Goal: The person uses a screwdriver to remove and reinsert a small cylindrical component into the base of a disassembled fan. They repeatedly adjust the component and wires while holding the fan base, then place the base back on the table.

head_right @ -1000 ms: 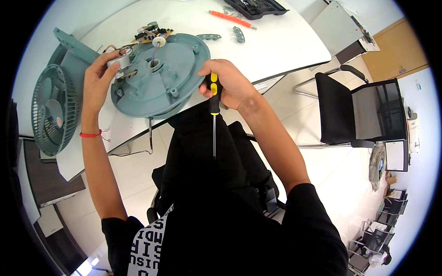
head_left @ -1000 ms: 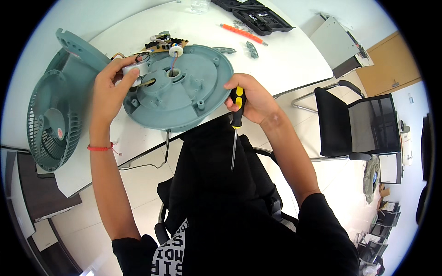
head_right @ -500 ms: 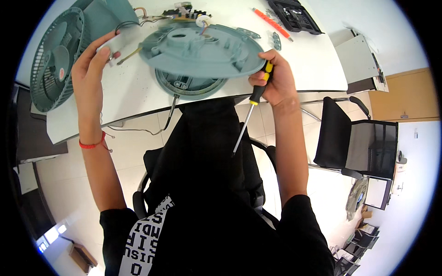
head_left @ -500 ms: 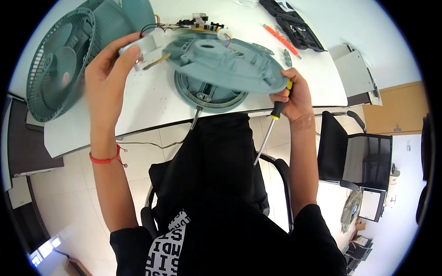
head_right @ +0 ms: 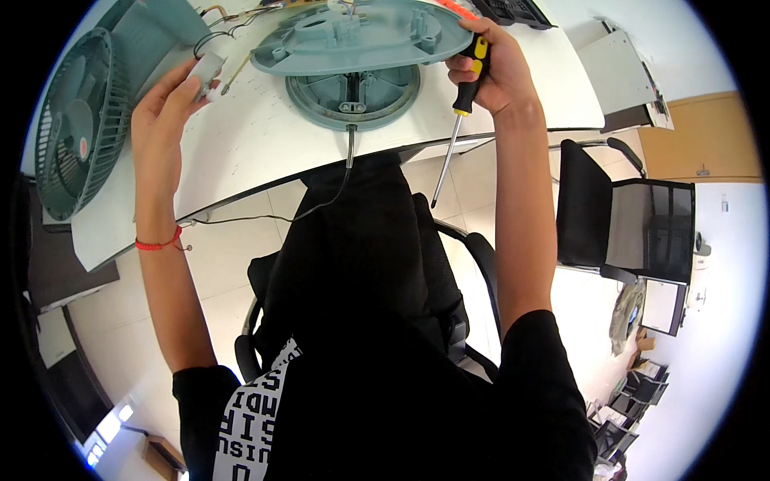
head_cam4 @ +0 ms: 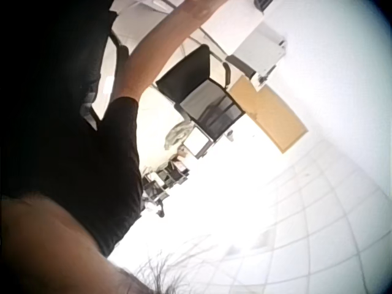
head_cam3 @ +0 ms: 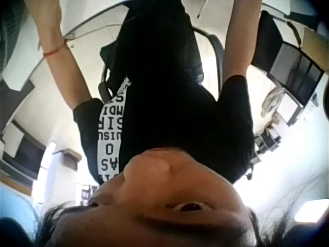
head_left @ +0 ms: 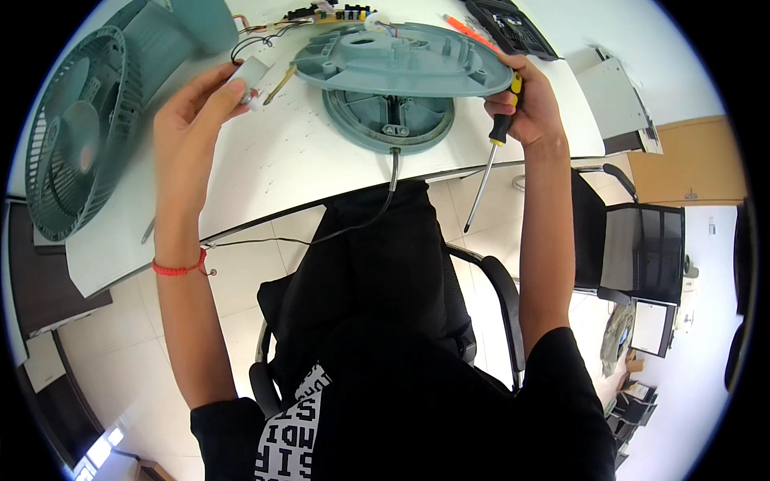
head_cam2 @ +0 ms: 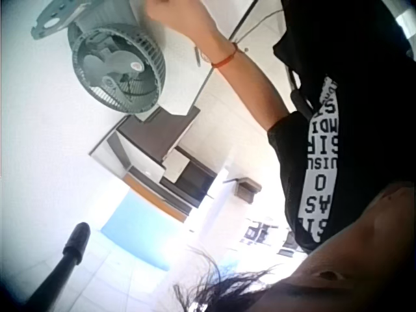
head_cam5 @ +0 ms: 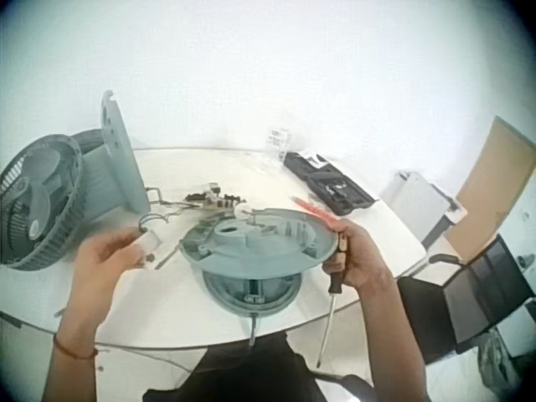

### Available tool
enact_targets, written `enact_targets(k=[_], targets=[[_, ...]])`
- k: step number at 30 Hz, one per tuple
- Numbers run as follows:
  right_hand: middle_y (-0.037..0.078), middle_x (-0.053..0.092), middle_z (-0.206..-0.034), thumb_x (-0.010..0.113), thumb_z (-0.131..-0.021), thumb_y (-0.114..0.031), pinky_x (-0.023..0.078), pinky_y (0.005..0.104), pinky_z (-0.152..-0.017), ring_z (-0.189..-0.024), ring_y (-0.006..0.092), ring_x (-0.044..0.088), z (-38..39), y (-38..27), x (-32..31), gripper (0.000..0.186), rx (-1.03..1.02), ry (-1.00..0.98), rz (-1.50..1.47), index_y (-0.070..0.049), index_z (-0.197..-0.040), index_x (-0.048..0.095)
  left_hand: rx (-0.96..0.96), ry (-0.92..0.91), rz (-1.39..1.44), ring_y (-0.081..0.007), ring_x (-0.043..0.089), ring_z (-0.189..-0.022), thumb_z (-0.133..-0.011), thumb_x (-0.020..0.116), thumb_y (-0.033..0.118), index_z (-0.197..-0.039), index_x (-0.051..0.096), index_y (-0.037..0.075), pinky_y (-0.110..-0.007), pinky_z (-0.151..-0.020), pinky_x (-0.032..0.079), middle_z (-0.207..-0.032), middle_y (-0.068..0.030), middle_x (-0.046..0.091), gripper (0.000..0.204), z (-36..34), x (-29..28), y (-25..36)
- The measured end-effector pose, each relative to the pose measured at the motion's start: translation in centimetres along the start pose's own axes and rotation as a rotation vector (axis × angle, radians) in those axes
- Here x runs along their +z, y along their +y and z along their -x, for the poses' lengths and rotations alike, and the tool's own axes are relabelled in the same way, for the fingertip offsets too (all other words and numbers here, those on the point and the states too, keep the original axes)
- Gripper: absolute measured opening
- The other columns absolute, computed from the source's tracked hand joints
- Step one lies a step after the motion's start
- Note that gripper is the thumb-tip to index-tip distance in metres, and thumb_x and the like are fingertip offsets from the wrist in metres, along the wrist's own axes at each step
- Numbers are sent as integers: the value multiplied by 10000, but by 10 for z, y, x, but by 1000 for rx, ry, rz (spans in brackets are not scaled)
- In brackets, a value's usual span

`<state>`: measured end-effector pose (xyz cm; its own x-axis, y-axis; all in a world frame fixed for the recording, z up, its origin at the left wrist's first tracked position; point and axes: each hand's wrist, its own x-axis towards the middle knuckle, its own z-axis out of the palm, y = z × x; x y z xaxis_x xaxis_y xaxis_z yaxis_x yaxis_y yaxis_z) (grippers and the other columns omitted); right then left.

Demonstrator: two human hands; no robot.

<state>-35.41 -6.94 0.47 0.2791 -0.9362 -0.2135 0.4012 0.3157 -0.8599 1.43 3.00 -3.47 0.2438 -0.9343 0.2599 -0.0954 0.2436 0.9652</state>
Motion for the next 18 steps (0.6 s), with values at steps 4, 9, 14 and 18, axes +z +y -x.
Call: enact_targets(k=[4,9,14,18], targets=[[42,550,-601,598,-945,-209,364,185,-351,-412,87,443,-8,-5,-15,251,26,2,6,-51,-760,538,-28,-45,-115,-161,645,-1030,-949,626,208,-1264,634,-47,-314,-980,483,-1161,-115,678,405,-5,2,0],[90,584,-683,601,-959,-232,372,173,-359,-446,72,455,-22,-5,-29,266,75,-82,-17,-34,-791,545,-14,-30,-146,-139,640,-937,-893,728,230,-1212,647,-70,-259,-846,490,-1071,-118,694,446,-3,10,-6],[76,611,-720,538,-990,-286,404,166,-385,-484,69,492,-35,-6,-34,337,107,-206,-15,49,-955,561,-17,14,-109,-148,645,-938,-842,809,243,-1205,604,-88,-258,-824,501,-1081,-147,691,532,4,49,3],[57,622,-658,506,-992,-387,393,236,-358,-421,119,471,-31,-5,-14,457,214,-161,-193,-197,-1405,549,-7,37,-145,-172,651,-956,-821,834,284,-1206,583,-87,-272,-831,521,-1081,-171,689,591,6,72,-2]])
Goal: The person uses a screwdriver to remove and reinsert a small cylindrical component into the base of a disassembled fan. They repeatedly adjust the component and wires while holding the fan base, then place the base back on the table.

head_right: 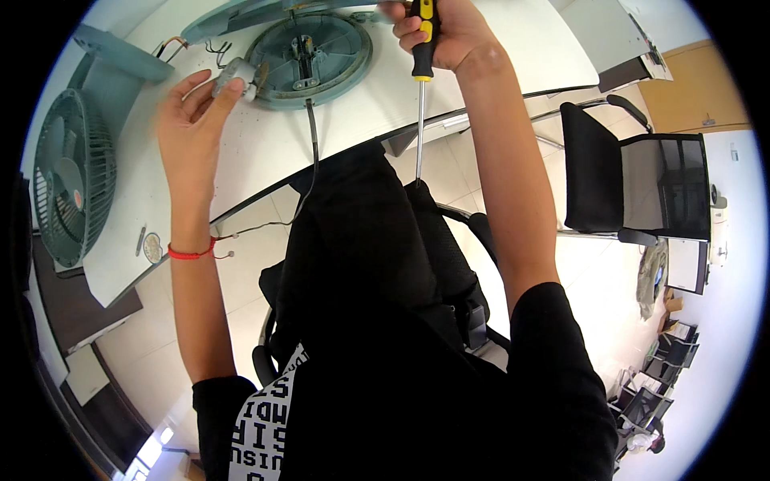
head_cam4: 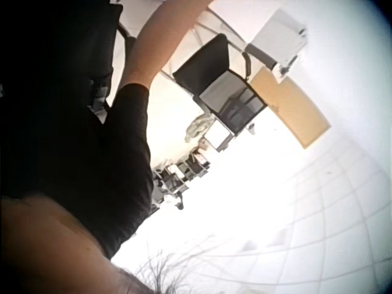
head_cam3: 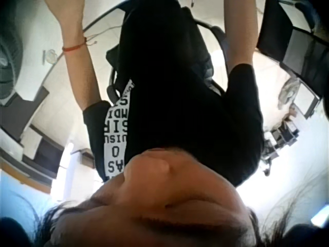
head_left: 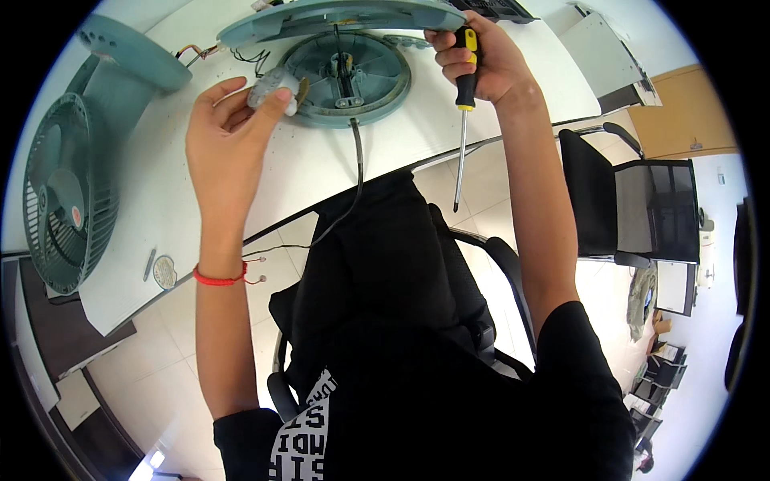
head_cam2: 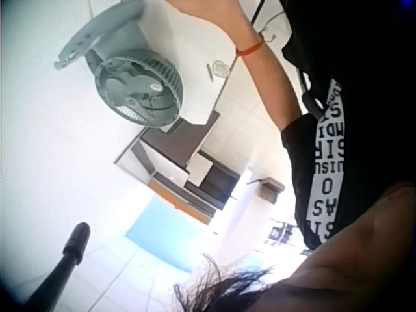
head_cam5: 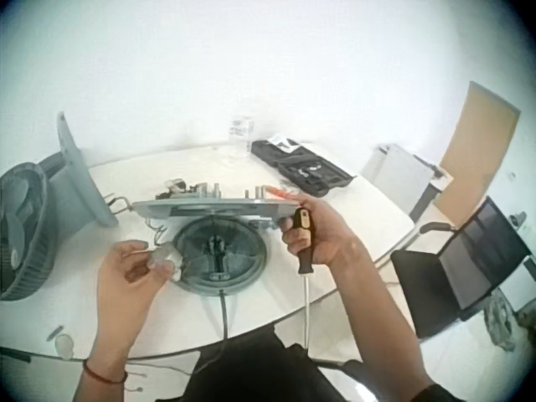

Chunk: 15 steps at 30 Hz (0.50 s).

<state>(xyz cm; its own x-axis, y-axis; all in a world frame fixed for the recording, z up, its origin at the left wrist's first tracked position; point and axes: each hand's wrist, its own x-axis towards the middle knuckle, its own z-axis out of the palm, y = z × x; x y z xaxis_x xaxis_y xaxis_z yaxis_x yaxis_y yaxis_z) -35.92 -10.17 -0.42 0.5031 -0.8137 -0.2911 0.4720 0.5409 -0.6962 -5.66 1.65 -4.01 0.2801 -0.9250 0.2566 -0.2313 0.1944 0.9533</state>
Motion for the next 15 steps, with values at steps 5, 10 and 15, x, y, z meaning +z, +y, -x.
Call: enact_targets(k=[5,10,15], targets=[[50,612,-696,494,-990,-304,436,160,-408,-500,54,522,3,2,-15,413,-54,-75,136,99,-1026,573,91,27,-92,-195,655,-967,-821,826,313,-1170,618,-68,-304,-847,533,-1075,-170,697,557,-10,22,6],[50,611,-669,458,-1007,-338,434,162,-387,-464,60,523,7,6,-2,452,-65,-54,129,89,-989,606,206,-26,-244,-196,650,-953,-867,765,281,-1174,660,-25,-323,-864,517,-1098,-141,706,447,-27,26,-1],[50,610,-658,485,-1001,-336,417,164,-361,-448,58,513,12,5,4,451,-69,-91,127,92,-967,622,193,-100,-262,-177,625,-941,-917,708,268,-1230,660,9,-303,-867,492,-1105,-101,700,409,-31,25,0]])
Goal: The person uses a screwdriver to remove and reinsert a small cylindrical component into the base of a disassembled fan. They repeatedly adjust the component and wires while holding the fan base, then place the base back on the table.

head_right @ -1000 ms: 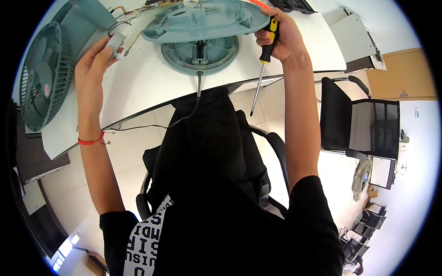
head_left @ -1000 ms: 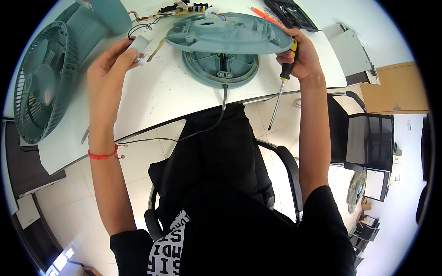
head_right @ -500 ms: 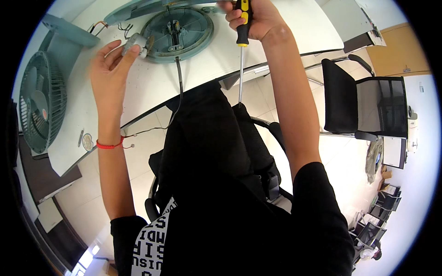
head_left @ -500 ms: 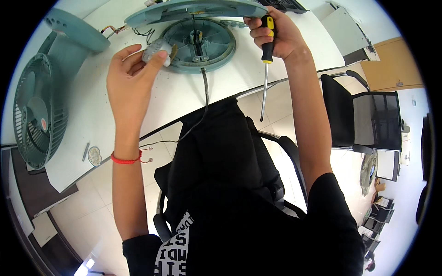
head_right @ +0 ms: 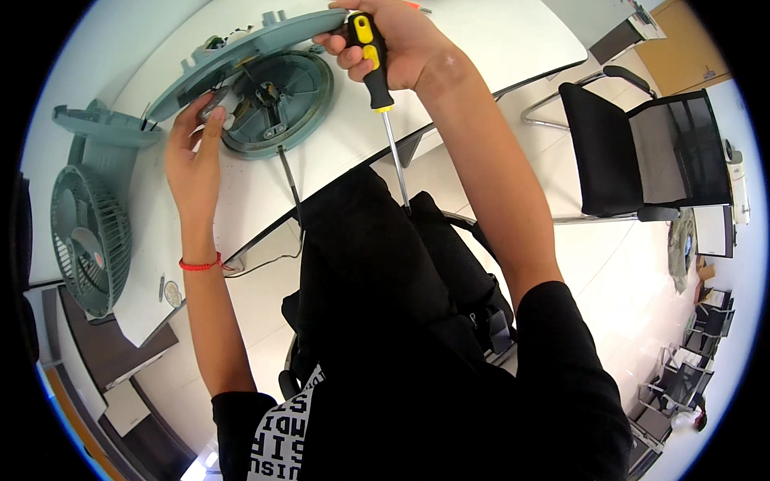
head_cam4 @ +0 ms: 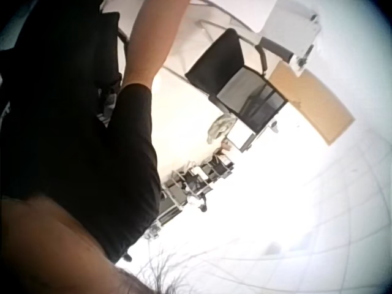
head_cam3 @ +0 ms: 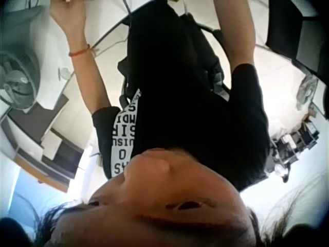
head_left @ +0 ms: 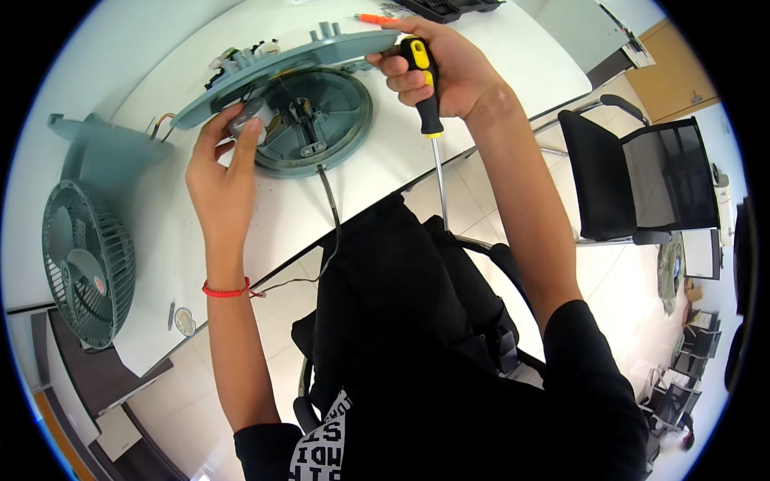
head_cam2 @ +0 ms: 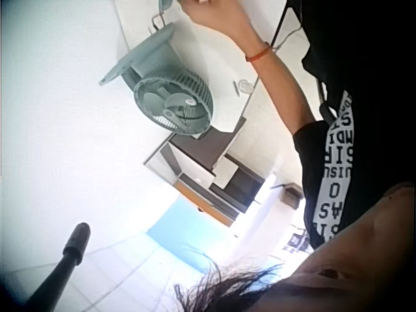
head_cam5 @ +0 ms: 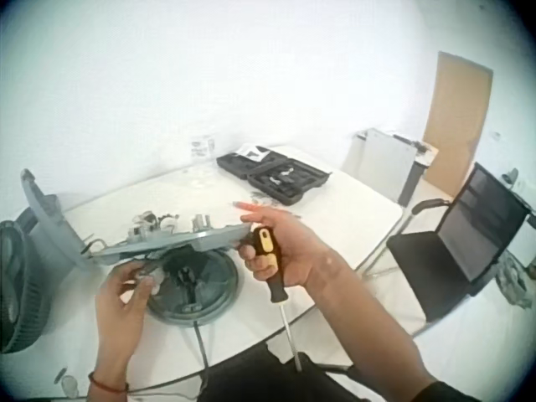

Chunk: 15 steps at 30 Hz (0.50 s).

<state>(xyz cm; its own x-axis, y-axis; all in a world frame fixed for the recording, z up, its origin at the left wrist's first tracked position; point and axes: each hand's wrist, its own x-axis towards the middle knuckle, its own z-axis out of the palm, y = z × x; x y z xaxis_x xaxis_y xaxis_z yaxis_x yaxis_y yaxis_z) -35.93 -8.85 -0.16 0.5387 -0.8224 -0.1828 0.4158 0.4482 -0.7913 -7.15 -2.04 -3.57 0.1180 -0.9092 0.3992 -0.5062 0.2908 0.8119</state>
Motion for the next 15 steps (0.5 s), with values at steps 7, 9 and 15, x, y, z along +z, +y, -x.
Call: enact_targets(k=[7,9,15], targets=[[43,580,-593,484,-992,-348,366,235,-356,-417,115,467,0,0,11,407,85,53,-111,-8,-810,615,18,27,76,-162,600,-960,-949,685,321,-1241,654,31,-280,-856,472,-1128,-72,674,413,-1,8,-7],[42,579,-590,482,-992,-350,367,236,-359,-418,116,470,-1,0,8,407,97,57,-133,-6,-824,619,33,19,49,-161,600,-965,-952,682,329,-1247,651,32,-283,-869,466,-1134,-70,674,420,-1,11,-9],[38,581,-592,479,-997,-362,369,241,-362,-423,116,477,-1,-4,9,420,118,53,-130,-3,-831,619,30,10,37,-152,589,-996,-967,663,321,-1250,657,43,-286,-888,456,-1161,-67,676,397,3,6,-8]])
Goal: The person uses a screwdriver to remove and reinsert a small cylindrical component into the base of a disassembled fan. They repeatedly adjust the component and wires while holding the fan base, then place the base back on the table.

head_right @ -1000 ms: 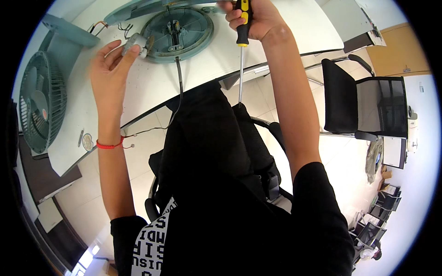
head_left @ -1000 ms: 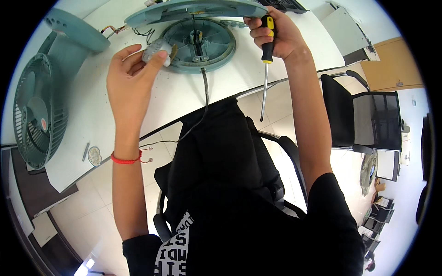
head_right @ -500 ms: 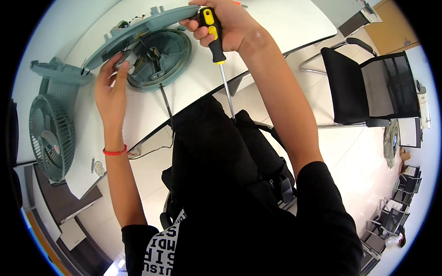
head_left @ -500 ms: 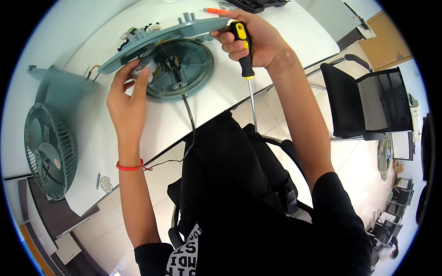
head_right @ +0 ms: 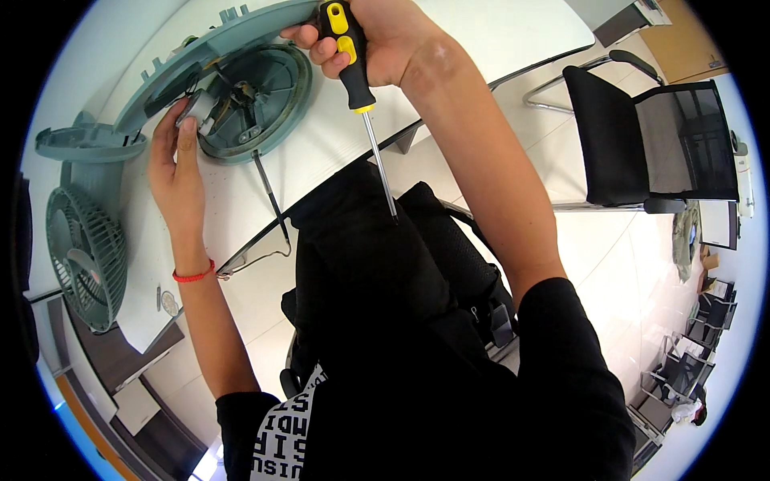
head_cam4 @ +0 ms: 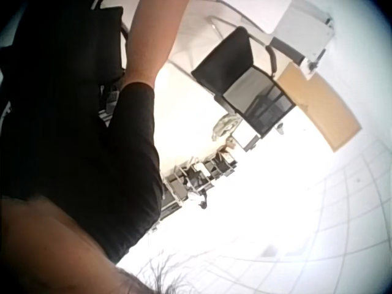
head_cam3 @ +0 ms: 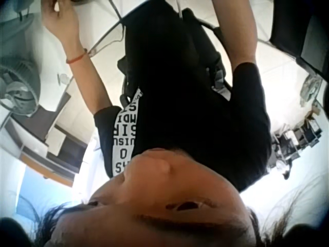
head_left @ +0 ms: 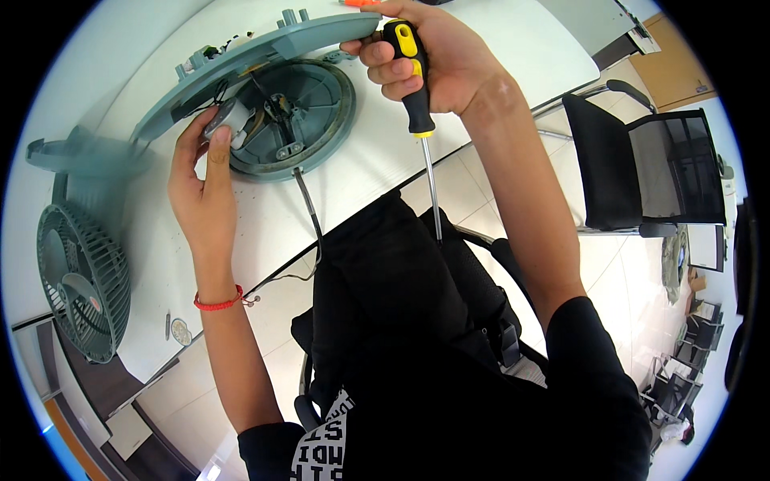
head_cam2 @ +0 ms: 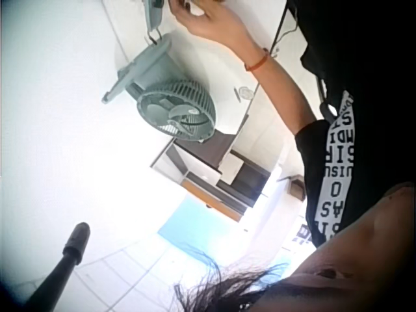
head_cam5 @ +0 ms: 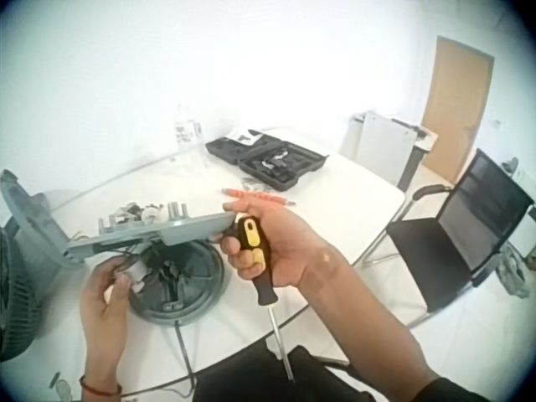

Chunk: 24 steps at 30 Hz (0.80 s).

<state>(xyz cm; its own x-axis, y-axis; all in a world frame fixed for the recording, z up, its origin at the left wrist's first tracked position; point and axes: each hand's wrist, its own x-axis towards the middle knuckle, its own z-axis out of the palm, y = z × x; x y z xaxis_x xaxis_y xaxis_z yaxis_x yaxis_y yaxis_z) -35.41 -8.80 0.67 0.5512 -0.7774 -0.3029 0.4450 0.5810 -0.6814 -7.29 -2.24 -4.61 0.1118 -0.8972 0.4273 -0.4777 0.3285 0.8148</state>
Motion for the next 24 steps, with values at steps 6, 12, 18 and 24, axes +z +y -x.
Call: enact_targets(k=[6,12,18,24], targets=[[46,584,-589,475,-1001,-369,366,238,-360,-414,114,473,4,-1,3,435,42,35,-44,11,-850,623,3,-67,-52,-154,578,-1107,-996,619,255,-1286,632,25,-295,-969,433,-1236,-80,658,371,1,-6,0],[43,599,-611,529,-989,-329,399,166,-356,-440,67,501,13,8,8,439,-101,-33,76,99,-973,624,65,-137,-99,-183,568,-1188,-999,598,187,-1300,614,3,-312,-1047,397,-1284,-104,640,354,0,-12,-8],[71,628,-582,542,-985,-357,418,185,-343,-379,99,532,16,7,13,440,-51,47,41,62,-869,611,107,-203,-158,-219,552,-1230,-975,609,137,-1300,612,-5,-333,-1080,374,-1314,-135,609,355,3,-19,-8],[77,629,-584,543,-973,-303,439,209,-384,-405,110,541,18,9,9,378,-31,-1,-3,46,-848,617,-6,-250,-180,-234,540,-1230,-956,656,150,-1276,627,-13,-340,-1072,373,-1322,-139,587,360,9,-26,-4]])
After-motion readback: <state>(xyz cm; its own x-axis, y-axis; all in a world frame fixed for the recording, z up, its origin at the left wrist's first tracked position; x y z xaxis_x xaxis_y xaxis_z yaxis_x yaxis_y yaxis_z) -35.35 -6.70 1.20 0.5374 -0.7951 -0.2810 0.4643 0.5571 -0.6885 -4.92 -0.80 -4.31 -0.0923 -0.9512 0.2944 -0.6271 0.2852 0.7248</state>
